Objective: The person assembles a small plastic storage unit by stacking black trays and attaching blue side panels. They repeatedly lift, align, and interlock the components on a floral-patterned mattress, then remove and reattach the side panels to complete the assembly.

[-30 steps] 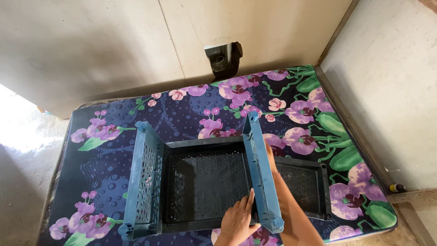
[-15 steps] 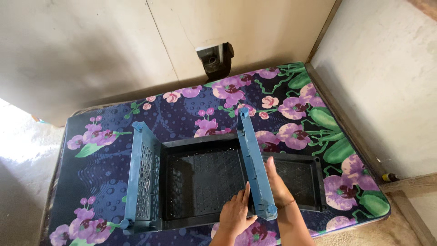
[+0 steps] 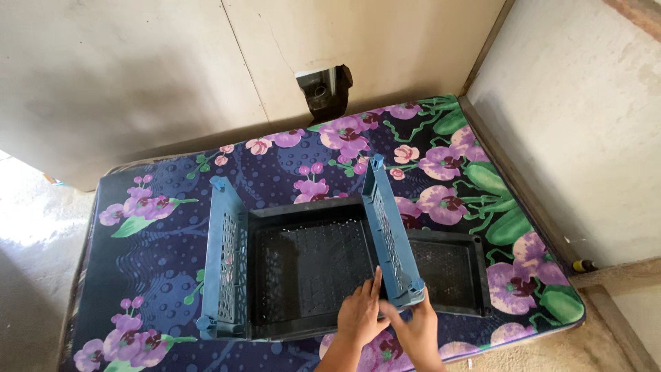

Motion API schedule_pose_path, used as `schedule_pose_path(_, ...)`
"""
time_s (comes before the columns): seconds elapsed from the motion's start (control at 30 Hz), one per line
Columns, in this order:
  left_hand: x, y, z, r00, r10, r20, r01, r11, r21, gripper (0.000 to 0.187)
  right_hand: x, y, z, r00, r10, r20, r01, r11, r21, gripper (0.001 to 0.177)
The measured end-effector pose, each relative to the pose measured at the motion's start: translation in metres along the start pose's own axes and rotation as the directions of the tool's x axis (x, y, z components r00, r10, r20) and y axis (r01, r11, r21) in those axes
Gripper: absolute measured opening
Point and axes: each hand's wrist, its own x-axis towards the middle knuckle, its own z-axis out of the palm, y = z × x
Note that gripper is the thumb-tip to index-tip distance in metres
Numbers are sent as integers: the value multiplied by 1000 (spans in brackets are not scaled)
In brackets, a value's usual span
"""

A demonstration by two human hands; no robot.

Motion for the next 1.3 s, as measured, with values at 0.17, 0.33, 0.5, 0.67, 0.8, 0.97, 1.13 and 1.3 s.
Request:
schedule_pose_path(0.17,1,-3,-1,997,13,-77,-12,1000,16,125,8,51,28,960,-45,-275,-53,939,-339,26)
schedule_pose_path(0.33,1,-1,-3,999,-38,17,38,999,2,128,11,48,37,844,-218,-491,51,943,-330,26)
schedule_pose_path(0.5,-10,0,0,999,5,-47,-4,1000,15,128,9,23,39,853,-182,-489,-20,925,-379,23)
schedule_pose_path(0.67,-5,-1,-3,1000,-19,-14,18,1000,-11,124,6,-12,38,908,-36,-417,-61,974,-217,34)
schedule_pose_path(0.8,-3,0,-4,999,-5,-43,4,1000,-10,122,8,-52,10,971,-90,-221,73,994,-81,49)
schedule_pose_path(0.97,-5,2,-4,999,-3,-40,3,1000,-6,121,74,-93,-21,986,-164,36,164,986,3,55)
schedule_pose_path(1.13,-1,2,-3,1000,-25,-17,25,999,32,121,169,-115,-2,963,-108,247,226,822,-523,87)
schedule_pose_path(1.3,0,3,-1,999,-24,-47,25,999,23,120,221,-99,40,953,126,276,121,677,-726,70)
